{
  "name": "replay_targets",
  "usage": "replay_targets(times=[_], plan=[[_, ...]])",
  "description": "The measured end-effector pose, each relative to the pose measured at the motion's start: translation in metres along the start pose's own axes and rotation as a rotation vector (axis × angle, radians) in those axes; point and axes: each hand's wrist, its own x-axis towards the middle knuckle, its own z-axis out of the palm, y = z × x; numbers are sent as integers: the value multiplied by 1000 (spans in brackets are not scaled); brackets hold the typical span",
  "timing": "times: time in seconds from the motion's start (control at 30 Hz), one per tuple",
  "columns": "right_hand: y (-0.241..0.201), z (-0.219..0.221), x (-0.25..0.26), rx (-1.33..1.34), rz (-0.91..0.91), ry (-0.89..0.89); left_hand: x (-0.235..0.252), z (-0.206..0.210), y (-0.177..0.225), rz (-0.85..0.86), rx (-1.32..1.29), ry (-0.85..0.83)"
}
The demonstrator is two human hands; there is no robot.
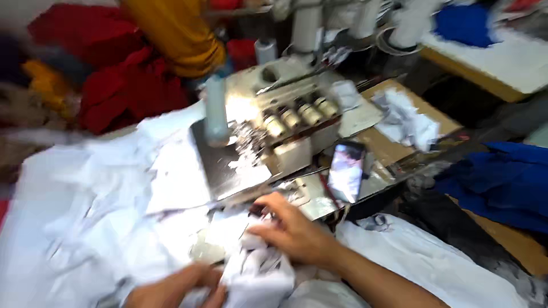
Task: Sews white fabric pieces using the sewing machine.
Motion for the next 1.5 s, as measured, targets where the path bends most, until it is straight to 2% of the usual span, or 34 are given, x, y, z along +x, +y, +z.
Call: replay_targets(times=[0.03,0.1,0.2,0.3,0.43,0.67,0.93,1.2,1.5], plan=[[4,0,-1,-113,-13,48,2,14,-15,-28,-23,74],[7,2,-9,-175,-96,95,4,45,-36,-56,-116,224],[9,14,-26,-209,-231,75,12,70,-38,-176,-293,268],[15,24,-36,-331,-273,49,22,83,-39,-293,-369,294],[17,19,-42,-523,-296,96,34,90,-33,-382,-449,285],[9,3,-49,-789,-264,109,41,96,-32,-426,-636,227],[-5,5,-51,-980,-233,64,43,99,-25,-391,-509,206],[-10,10,-49,-1023,-232,65,42,102,-17,-372,-457,226],[13,3,-54,-854,-342,64,35,92,-16,-380,-594,154]])
